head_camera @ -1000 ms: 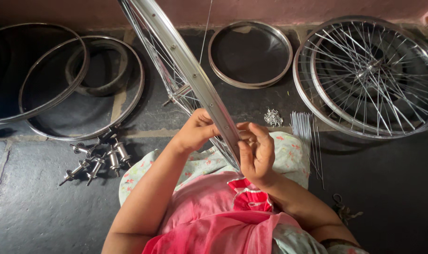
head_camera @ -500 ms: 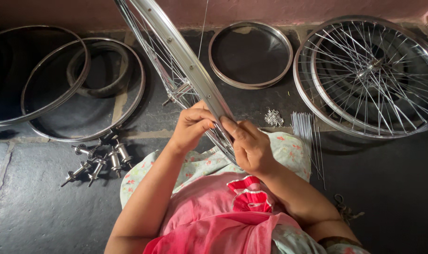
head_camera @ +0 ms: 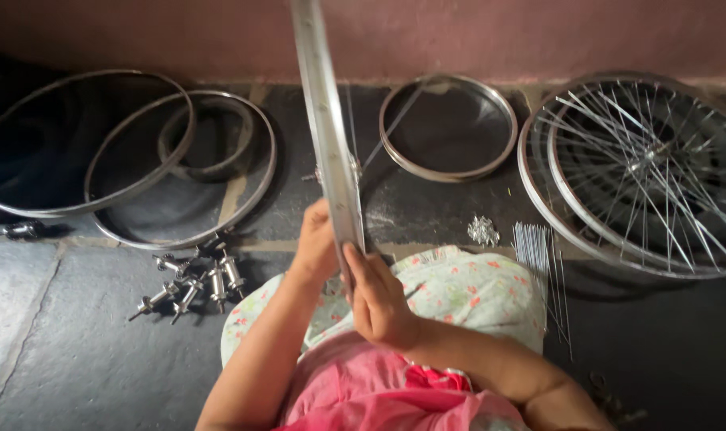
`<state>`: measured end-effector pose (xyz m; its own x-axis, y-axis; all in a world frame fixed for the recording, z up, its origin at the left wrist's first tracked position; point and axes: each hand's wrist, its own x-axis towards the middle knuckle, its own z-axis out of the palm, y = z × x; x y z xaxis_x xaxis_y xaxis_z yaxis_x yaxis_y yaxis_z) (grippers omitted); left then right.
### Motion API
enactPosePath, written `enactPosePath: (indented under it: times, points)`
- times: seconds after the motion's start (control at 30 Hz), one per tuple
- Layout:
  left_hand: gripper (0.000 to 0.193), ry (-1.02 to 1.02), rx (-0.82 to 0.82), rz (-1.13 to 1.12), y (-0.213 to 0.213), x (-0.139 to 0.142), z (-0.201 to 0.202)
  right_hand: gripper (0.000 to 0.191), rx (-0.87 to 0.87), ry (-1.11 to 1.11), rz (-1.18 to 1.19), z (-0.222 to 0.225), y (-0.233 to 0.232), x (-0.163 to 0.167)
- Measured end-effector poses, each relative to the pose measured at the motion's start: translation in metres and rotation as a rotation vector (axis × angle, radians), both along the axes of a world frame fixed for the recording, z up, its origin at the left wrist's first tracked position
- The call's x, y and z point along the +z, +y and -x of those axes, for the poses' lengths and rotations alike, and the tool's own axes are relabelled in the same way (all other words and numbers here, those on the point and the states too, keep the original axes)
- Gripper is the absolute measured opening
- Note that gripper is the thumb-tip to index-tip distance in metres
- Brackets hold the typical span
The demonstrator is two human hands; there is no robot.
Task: The person inserts metal spokes into a bicycle wheel rim and hub, threading them through holes and adjusting their positions by hand. The person repeatedly rotates the wheel to access different sections and continues adding spokes throughout the clip.
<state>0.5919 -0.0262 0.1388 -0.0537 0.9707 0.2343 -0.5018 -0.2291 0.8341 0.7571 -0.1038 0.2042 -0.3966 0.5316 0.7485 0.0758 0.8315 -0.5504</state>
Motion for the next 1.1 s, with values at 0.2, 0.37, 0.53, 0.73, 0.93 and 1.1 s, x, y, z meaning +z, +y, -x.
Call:
enactPosePath:
  times: [0.2,0.37,0.53,0.73,0.93,1.1]
  points:
    - [0.021,0.026,-0.138,0.017,-0.019,0.000,-0.021,0.055,-0.138,-0.039,-0.194,-0.016,-0.002,-0.024]
    - [0.020,0.042,-0.100,-0.113,-0.016,-0.002,-0.022,0.056,-0.140,-0.045,-0.090,-0.016,0.005,-0.039]
    - [0.016,0.120,-0.131,0.061,-0.011,-0.014,-0.015,0.057,-0.077,-0.044,-0.084,-0.012,0.011,-0.048]
    - [0.014,0.021,-0.146,0.176,-0.012,-0.034,-0.013,0.055,-0.140,-0.107,-0.084,-0.013,0.013,-0.055]
    - [0.012,0.029,-0.200,0.082,-0.006,-0.042,-0.015,0.055,-0.032,-0.030,-0.131,-0.022,0.014,-0.056]
    - [0.011,0.031,-0.238,0.004,-0.005,-0.028,-0.020,0.057,-0.022,-0.037,-0.097,-0.025,0.019,-0.062]
